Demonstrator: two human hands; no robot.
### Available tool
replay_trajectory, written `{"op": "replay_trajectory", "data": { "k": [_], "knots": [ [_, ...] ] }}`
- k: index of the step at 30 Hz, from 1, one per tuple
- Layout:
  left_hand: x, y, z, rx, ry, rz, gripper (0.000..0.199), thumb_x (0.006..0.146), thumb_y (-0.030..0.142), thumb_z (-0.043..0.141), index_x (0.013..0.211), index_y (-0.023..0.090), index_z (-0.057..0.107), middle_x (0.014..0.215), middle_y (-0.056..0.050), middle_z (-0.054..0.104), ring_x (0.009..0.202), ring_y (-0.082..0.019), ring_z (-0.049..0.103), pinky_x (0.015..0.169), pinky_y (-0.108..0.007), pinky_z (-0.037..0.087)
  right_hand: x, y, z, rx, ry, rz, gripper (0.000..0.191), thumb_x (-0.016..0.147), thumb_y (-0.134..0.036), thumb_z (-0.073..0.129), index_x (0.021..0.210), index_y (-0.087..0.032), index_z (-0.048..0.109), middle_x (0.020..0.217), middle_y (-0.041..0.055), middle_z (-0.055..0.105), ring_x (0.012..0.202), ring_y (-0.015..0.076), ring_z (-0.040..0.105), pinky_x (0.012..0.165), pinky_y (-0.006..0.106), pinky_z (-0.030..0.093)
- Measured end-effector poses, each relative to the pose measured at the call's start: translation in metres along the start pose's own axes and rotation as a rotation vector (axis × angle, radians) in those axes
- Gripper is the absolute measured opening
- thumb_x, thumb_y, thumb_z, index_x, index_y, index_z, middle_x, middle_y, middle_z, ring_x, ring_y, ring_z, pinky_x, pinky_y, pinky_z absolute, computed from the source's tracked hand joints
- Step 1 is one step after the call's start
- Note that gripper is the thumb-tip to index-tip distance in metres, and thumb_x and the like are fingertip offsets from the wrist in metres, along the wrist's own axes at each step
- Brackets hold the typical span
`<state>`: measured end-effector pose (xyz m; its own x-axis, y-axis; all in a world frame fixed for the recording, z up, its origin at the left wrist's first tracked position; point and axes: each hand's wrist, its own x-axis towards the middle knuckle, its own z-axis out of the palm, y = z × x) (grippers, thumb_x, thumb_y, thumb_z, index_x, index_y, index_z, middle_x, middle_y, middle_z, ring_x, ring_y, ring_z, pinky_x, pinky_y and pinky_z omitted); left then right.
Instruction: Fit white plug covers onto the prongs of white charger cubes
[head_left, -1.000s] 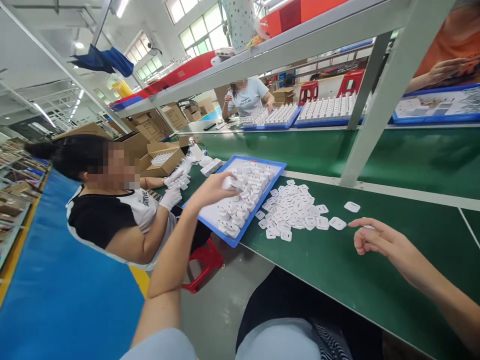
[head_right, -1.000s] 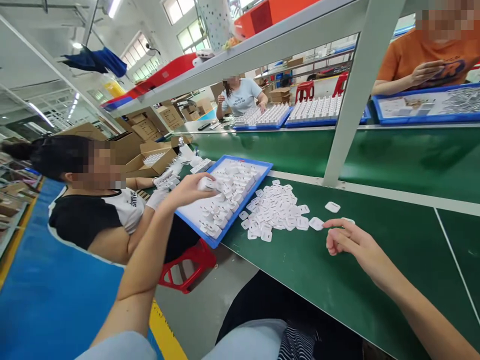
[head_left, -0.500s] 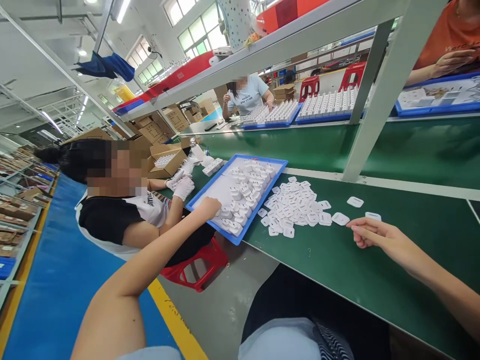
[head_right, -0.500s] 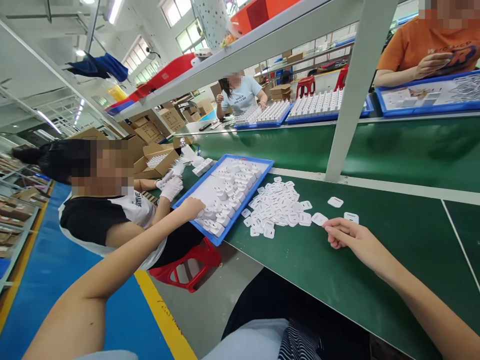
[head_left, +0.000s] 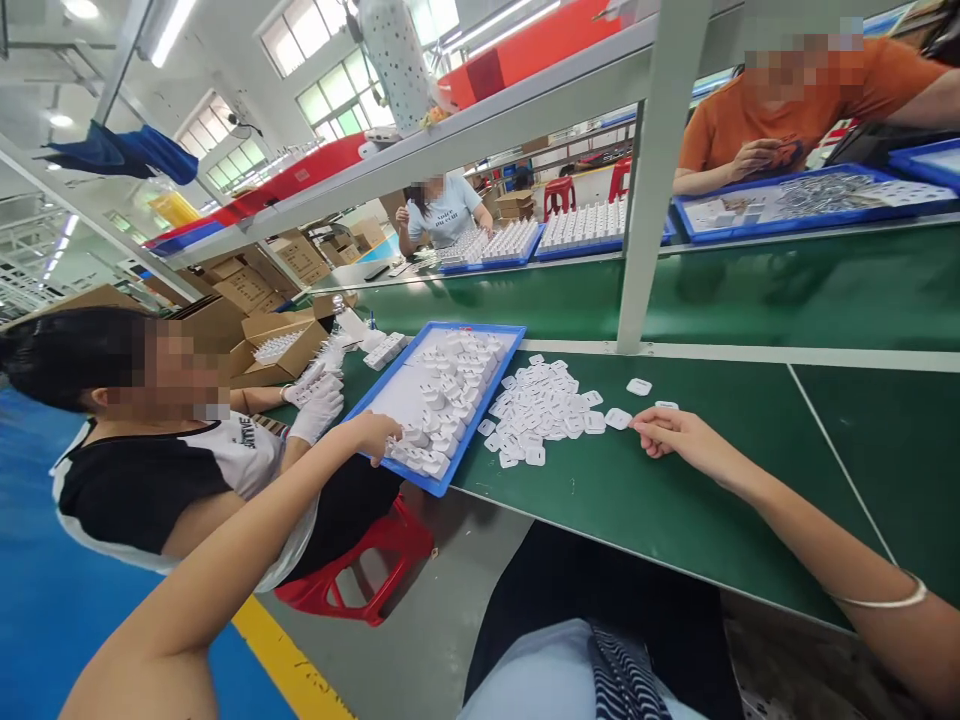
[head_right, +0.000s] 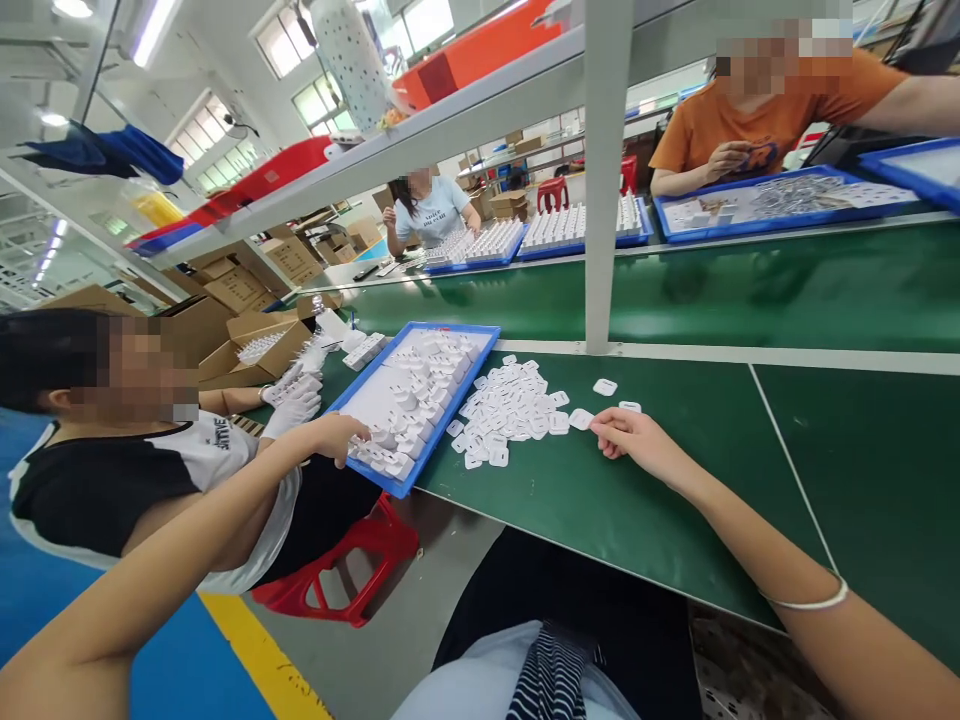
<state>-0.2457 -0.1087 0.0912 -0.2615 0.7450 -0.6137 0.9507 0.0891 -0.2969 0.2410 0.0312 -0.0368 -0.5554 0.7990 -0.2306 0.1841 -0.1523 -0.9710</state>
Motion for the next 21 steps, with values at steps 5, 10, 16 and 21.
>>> {"op": "replay_trajectory", "data": {
  "k": [5,10,16,21],
  "knots": [
    [-0.004,0.001,-0.008,0.007,-0.018,-0.044,0.066,0.052,0.011,0.071,0.117,0.019,0.070,0.126,-0.013,0.070,0.117,-0.033,0.064,0.099,-0.042,0.048,0.007,0.002,-0.005,0.013,0.036,-0.054,0.049,0.074,-0.060,0.076,0.088,-0.014,0.067,0.072,0.0045,0.064,0.063,0.0137,0.060,0.060,0.028,0.051],
    [-0.009,0.006,-0.010,-0.067,0.014,-0.033,0.052,0.057,0.018,0.070,0.108,0.019,0.072,0.120,-0.009,0.073,0.110,-0.024,0.068,0.091,-0.028,0.052,0.013,0.004,-0.006,0.034,0.066,-0.085,0.043,0.072,-0.052,0.080,0.085,-0.014,0.067,0.070,0.0041,0.064,0.060,0.0133,0.060,0.058,0.027,0.051],
    [-0.021,0.010,-0.019,-0.112,0.091,-0.048,0.054,0.051,0.015,0.075,0.105,0.020,0.073,0.108,-0.004,0.076,0.098,-0.022,0.072,0.085,-0.025,0.054,0.013,-0.003,-0.003,0.046,0.090,-0.105,0.039,0.068,-0.047,0.082,0.079,-0.015,0.064,0.064,0.0022,0.063,0.056,0.0121,0.058,0.054,0.025,0.049],
    [-0.067,0.021,-0.027,-0.092,0.454,-0.191,0.051,0.078,0.019,0.063,0.129,0.015,0.061,0.134,-0.015,0.064,0.125,-0.031,0.060,0.107,-0.042,0.046,0.014,-0.002,-0.001,0.051,0.087,-0.082,0.039,0.066,-0.045,0.083,0.078,-0.014,0.064,0.062,0.0017,0.063,0.054,0.0113,0.057,0.053,0.024,0.048]
  ]
}}
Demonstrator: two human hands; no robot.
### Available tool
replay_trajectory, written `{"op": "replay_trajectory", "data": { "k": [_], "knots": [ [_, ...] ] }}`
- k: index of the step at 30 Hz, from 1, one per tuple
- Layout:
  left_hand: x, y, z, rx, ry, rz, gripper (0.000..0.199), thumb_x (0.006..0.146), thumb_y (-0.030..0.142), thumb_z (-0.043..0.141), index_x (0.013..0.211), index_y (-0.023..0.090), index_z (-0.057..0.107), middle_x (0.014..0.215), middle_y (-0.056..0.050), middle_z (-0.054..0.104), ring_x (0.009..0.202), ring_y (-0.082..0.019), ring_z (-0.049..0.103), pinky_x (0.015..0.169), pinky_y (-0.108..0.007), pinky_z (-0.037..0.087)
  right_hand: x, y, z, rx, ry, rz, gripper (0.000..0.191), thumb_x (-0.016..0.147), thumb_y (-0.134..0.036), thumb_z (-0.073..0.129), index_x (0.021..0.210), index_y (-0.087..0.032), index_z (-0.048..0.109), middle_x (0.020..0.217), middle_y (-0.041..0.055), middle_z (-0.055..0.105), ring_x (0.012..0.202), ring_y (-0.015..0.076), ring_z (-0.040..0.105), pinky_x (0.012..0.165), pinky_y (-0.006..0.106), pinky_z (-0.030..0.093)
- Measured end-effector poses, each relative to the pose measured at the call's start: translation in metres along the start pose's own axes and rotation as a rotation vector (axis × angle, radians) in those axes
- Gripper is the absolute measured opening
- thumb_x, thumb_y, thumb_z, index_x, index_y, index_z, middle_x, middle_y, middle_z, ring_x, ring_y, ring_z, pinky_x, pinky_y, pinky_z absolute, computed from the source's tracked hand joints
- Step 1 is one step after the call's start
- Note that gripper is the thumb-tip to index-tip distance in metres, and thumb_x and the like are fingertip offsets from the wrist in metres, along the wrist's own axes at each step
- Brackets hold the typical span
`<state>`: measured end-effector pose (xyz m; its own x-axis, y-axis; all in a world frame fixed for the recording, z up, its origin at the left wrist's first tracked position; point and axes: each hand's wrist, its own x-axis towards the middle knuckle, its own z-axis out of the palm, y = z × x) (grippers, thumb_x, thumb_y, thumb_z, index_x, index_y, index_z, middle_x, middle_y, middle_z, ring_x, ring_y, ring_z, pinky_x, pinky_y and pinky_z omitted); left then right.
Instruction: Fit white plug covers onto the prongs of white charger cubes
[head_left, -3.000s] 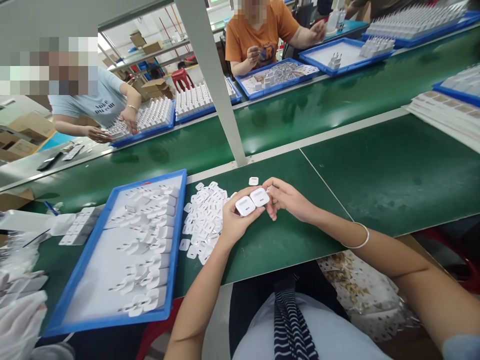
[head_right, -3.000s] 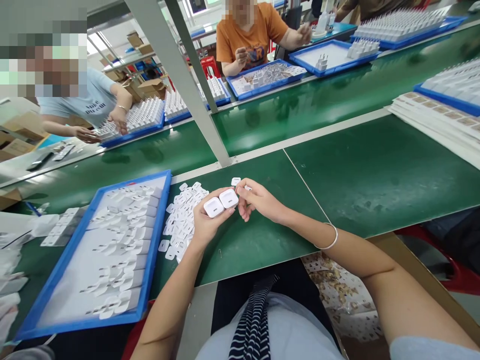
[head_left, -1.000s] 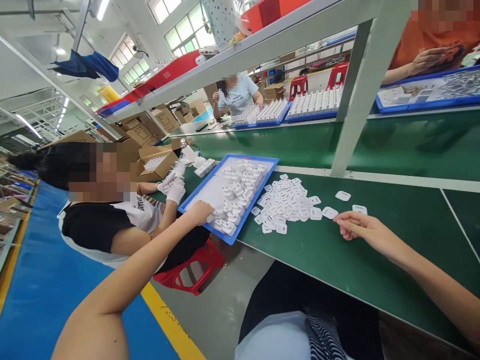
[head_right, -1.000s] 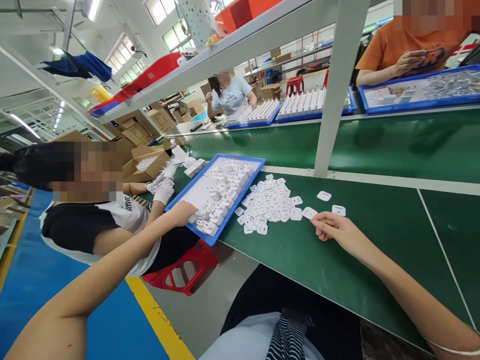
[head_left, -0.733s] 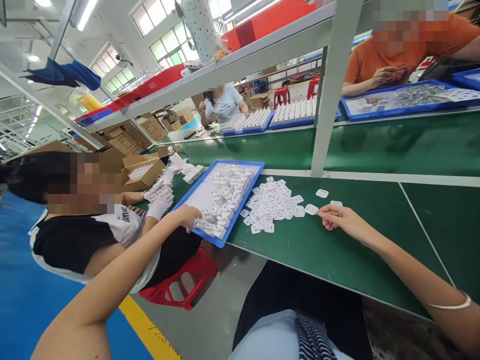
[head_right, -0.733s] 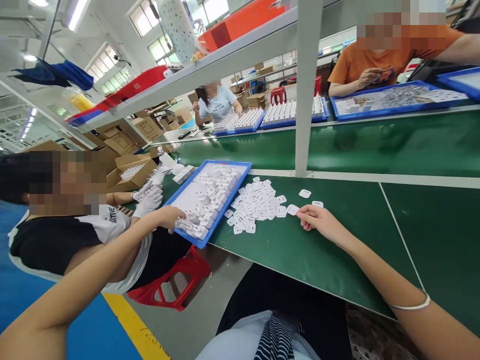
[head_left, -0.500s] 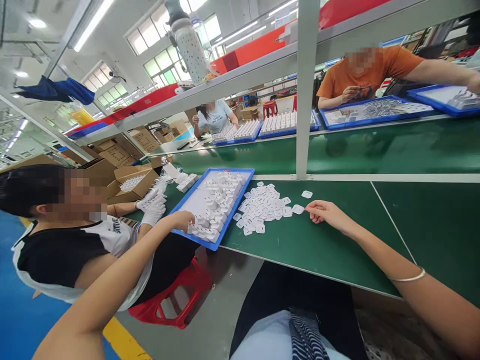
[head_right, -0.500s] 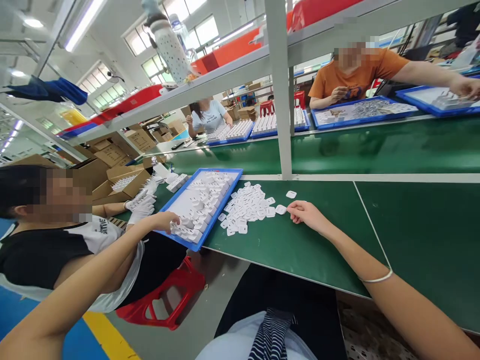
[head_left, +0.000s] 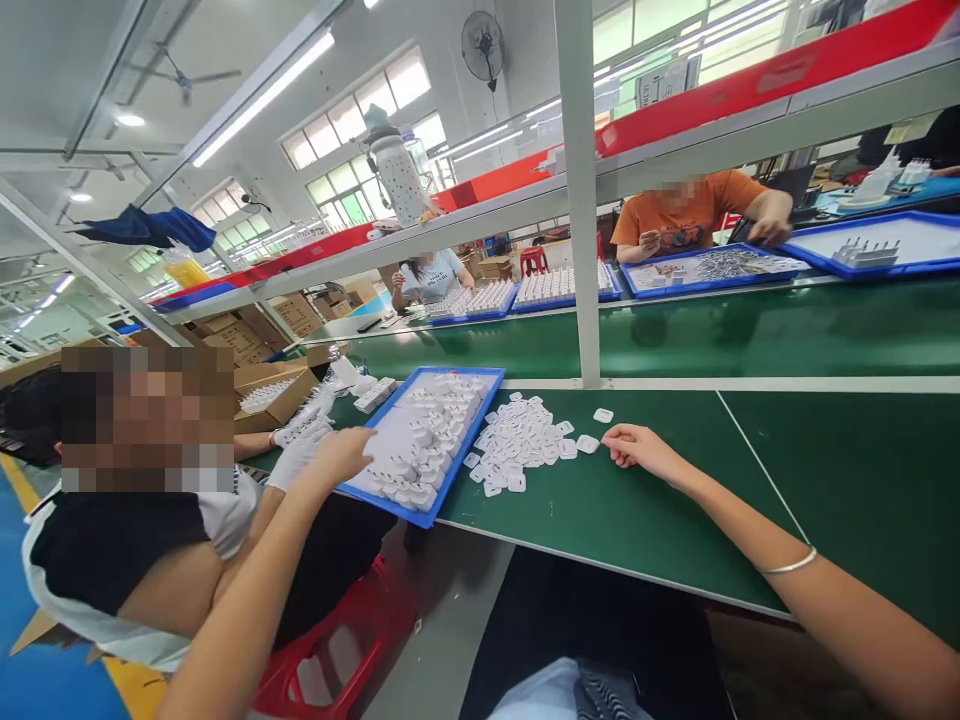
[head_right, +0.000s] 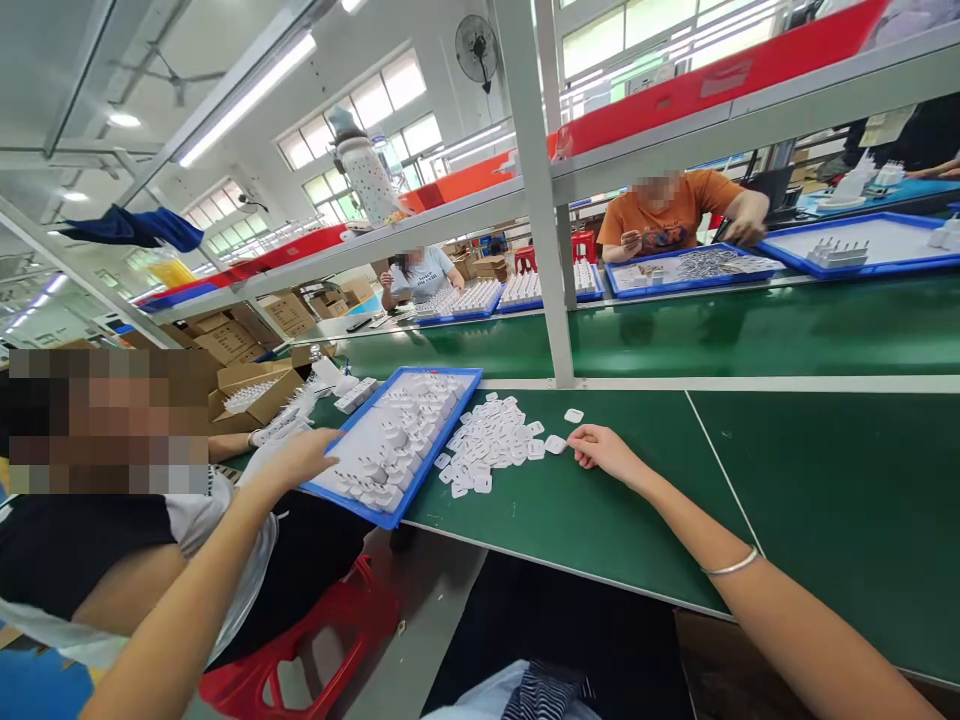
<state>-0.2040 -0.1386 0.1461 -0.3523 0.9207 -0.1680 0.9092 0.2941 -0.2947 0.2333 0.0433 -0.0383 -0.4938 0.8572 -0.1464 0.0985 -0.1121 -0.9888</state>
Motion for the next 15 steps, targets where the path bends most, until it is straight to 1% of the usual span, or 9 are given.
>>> {"op": "replay_trajectory", "data": {
  "k": [2,3,4,5,6,8,10,12,15],
  "knots": [
    [-0.026,0.024,0.004,-0.096,0.268,0.037,0.043,0.095,0.025,0.044,0.136,0.017,0.053,0.144,-0.012,0.057,0.135,-0.026,0.052,0.115,-0.040,0.039,0.000,0.001,-0.001,0.010,-0.002,0.011,0.038,0.066,-0.044,0.084,0.079,-0.013,0.064,0.063,0.0017,0.063,0.055,0.0110,0.057,0.054,0.024,0.048],
    [-0.038,0.043,0.013,-0.258,0.507,0.100,0.037,0.097,0.028,0.044,0.130,0.018,0.057,0.136,-0.011,0.063,0.129,-0.025,0.057,0.112,-0.038,0.042,0.000,0.001,-0.002,0.016,-0.002,0.016,0.038,0.067,-0.043,0.084,0.079,-0.013,0.064,0.063,0.0019,0.063,0.056,0.0110,0.058,0.055,0.024,0.048],
    [-0.049,0.067,0.025,-0.412,0.699,0.193,0.031,0.097,0.030,0.047,0.123,0.020,0.061,0.126,-0.009,0.068,0.121,-0.024,0.061,0.109,-0.038,0.045,0.000,0.000,-0.004,0.023,-0.002,0.020,0.037,0.068,-0.042,0.084,0.080,-0.013,0.064,0.064,0.0021,0.063,0.057,0.0110,0.058,0.056,0.024,0.048],
    [-0.058,0.093,0.041,-0.534,0.837,0.288,0.025,0.096,0.028,0.051,0.118,0.022,0.063,0.118,-0.007,0.071,0.113,-0.023,0.065,0.104,-0.038,0.048,-0.001,-0.001,-0.006,0.030,-0.001,0.022,0.037,0.069,-0.042,0.084,0.081,-0.013,0.064,0.066,0.0023,0.063,0.058,0.0109,0.058,0.056,0.023,0.049],
    [-0.064,0.121,0.058,-0.625,0.924,0.367,0.023,0.095,0.024,0.053,0.116,0.024,0.064,0.112,-0.006,0.072,0.107,-0.023,0.066,0.100,-0.038,0.050,-0.001,-0.002,-0.008,0.039,0.002,0.024,0.037,0.070,-0.042,0.084,0.081,-0.012,0.064,0.067,0.0023,0.063,0.059,0.0108,0.058,0.057,0.023,0.049],
    [-0.068,0.175,0.094,-0.737,0.993,0.414,0.024,0.093,0.018,0.056,0.115,0.024,0.063,0.107,-0.006,0.073,0.104,-0.023,0.067,0.095,-0.039,0.052,-0.002,-0.004,-0.013,0.058,0.012,0.025,0.038,0.072,-0.043,0.083,0.083,-0.012,0.064,0.069,0.0023,0.063,0.061,0.0106,0.058,0.059,0.023,0.049],
    [-0.063,0.214,0.122,-0.809,0.994,0.399,0.028,0.092,0.018,0.059,0.119,0.023,0.062,0.108,-0.008,0.072,0.108,-0.025,0.066,0.095,-0.042,0.052,-0.002,-0.006,-0.019,0.080,0.026,0.023,0.040,0.073,-0.046,0.082,0.086,-0.013,0.065,0.071,0.0020,0.062,0.063,0.0105,0.058,0.061,0.024,0.050],
    [-0.052,0.232,0.140,-0.836,0.975,0.400,0.031,0.092,0.019,0.060,0.123,0.022,0.062,0.113,-0.009,0.072,0.114,-0.027,0.064,0.098,-0.045,0.050,0.000,-0.006,-0.025,0.102,0.047,0.020,0.041,0.073,-0.048,0.082,0.088,-0.014,0.065,0.073,0.0013,0.062,0.064,0.0102,0.057,0.063,0.024,0.050],
    [-0.030,0.230,0.154,-0.782,0.964,0.401,0.032,0.093,0.021,0.060,0.124,0.020,0.062,0.118,-0.010,0.071,0.121,-0.028,0.060,0.104,-0.047,0.045,0.005,-0.003,-0.031,0.136,0.084,0.022,0.044,0.068,-0.050,0.084,0.088,-0.015,0.066,0.072,0.0004,0.060,0.064,0.0097,0.056,0.063,0.023,0.050]
  ]
}}
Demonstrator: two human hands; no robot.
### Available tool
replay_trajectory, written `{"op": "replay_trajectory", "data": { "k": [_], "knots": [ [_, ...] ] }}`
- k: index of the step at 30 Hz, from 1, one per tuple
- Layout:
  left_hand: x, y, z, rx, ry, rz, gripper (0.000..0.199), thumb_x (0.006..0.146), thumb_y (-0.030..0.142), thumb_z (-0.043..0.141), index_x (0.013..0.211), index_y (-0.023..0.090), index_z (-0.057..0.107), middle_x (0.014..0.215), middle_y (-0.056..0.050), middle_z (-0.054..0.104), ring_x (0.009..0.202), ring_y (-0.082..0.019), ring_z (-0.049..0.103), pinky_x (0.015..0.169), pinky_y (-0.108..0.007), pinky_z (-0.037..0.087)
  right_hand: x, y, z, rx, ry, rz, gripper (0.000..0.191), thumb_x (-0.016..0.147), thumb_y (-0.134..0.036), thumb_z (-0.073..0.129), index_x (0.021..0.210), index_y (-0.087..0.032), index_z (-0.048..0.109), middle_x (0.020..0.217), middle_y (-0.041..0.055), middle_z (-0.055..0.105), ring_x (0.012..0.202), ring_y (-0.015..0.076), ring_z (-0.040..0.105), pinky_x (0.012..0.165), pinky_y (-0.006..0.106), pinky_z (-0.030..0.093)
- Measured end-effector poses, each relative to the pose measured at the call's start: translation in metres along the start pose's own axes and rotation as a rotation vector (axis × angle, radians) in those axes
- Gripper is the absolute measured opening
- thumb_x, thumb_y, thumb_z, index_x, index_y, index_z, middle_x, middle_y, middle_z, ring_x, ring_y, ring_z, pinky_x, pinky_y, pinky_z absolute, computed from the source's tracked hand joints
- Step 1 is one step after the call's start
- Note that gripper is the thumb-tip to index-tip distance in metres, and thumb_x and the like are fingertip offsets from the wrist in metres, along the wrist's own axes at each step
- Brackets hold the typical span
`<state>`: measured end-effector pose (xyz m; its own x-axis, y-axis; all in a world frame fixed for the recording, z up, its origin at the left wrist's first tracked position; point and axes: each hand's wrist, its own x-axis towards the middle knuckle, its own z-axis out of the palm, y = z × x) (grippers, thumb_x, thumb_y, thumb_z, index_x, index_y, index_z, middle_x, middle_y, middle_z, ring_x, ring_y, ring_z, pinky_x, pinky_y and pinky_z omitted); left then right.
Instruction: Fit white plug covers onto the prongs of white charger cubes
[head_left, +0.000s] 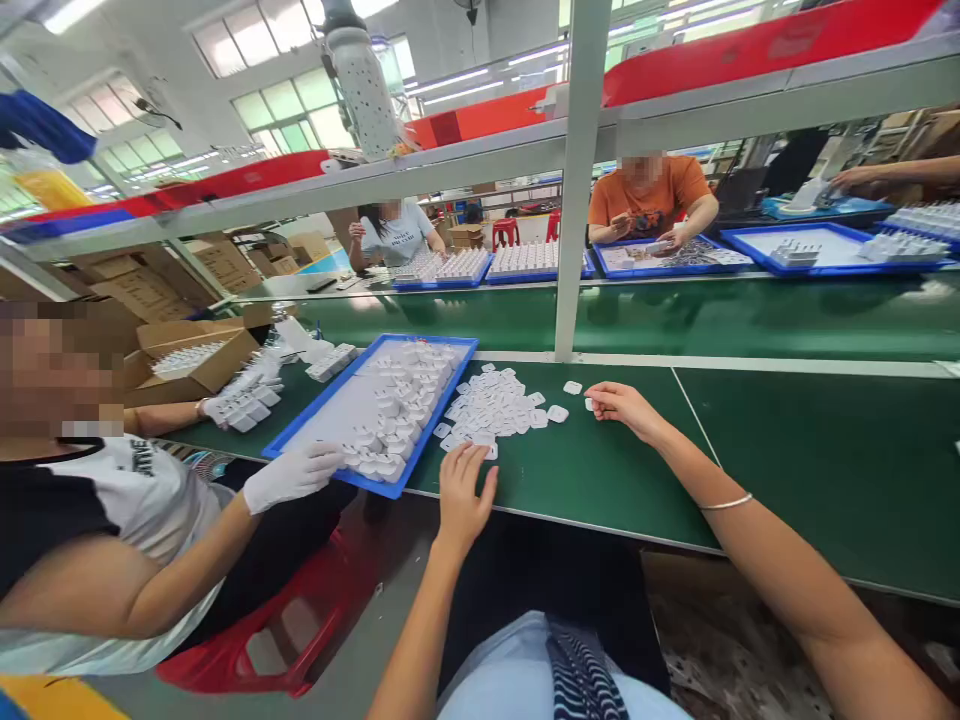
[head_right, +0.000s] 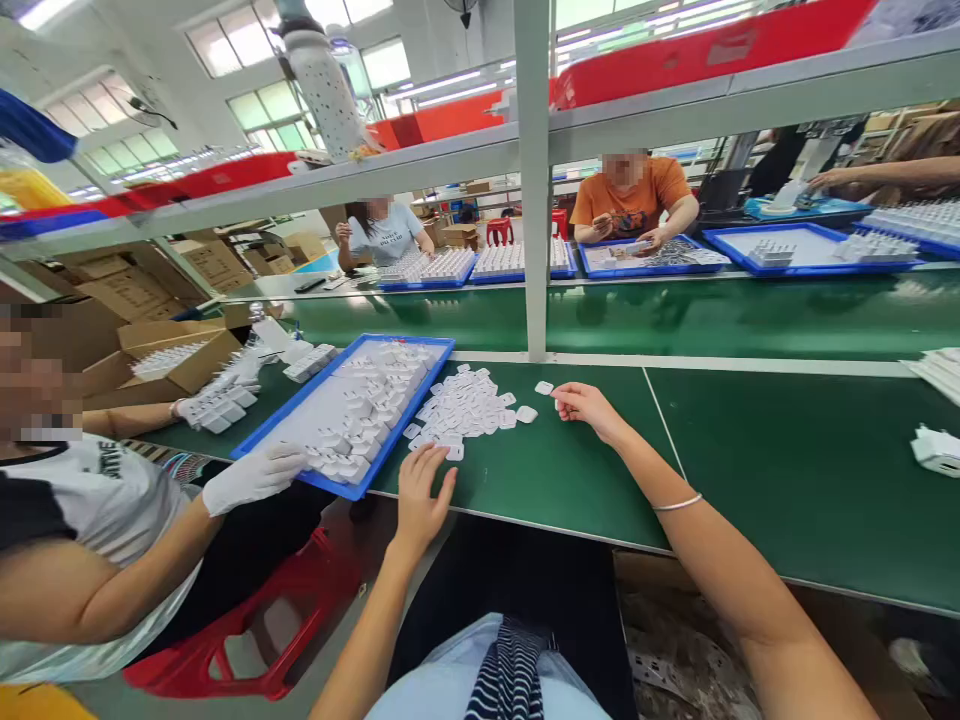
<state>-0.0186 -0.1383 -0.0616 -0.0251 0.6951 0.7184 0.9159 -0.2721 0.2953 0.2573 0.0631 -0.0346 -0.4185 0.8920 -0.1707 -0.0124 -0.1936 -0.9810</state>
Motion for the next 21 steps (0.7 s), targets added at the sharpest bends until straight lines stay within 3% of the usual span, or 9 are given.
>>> {"op": "replay_trajectory", "data": {
  "k": [3,6,21],
  "knots": [
    [0.003,-0.023,0.006,0.093,0.016,-0.029,0.030,0.095,0.025,0.057,0.123,0.017,0.063,0.120,-0.012,0.070,0.124,-0.030,0.058,0.106,-0.048,0.043,0.007,0.004,-0.003,0.042,0.026,0.012,0.044,0.065,-0.049,0.086,0.086,-0.015,0.067,0.070,0.0003,0.060,0.062,0.0096,0.055,0.062,0.023,0.049],
    [0.004,-0.034,0.011,0.129,0.033,-0.035,0.030,0.095,0.026,0.057,0.122,0.016,0.064,0.120,-0.012,0.070,0.124,-0.030,0.057,0.105,-0.047,0.043,0.012,0.007,-0.006,0.090,0.042,0.022,0.043,0.063,-0.046,0.088,0.085,-0.015,0.068,0.070,0.0006,0.060,0.061,0.0101,0.056,0.061,0.024,0.049],
    [0.004,-0.032,0.015,0.119,0.082,-0.020,0.024,0.091,0.016,0.060,0.114,0.015,0.066,0.109,-0.008,0.071,0.110,-0.024,0.063,0.095,-0.037,0.048,0.022,0.015,-0.010,0.136,0.019,0.038,0.041,0.063,-0.044,0.088,0.083,-0.015,0.066,0.068,-0.0012,0.059,0.060,0.0090,0.055,0.064,0.025,0.049]
  ]
}}
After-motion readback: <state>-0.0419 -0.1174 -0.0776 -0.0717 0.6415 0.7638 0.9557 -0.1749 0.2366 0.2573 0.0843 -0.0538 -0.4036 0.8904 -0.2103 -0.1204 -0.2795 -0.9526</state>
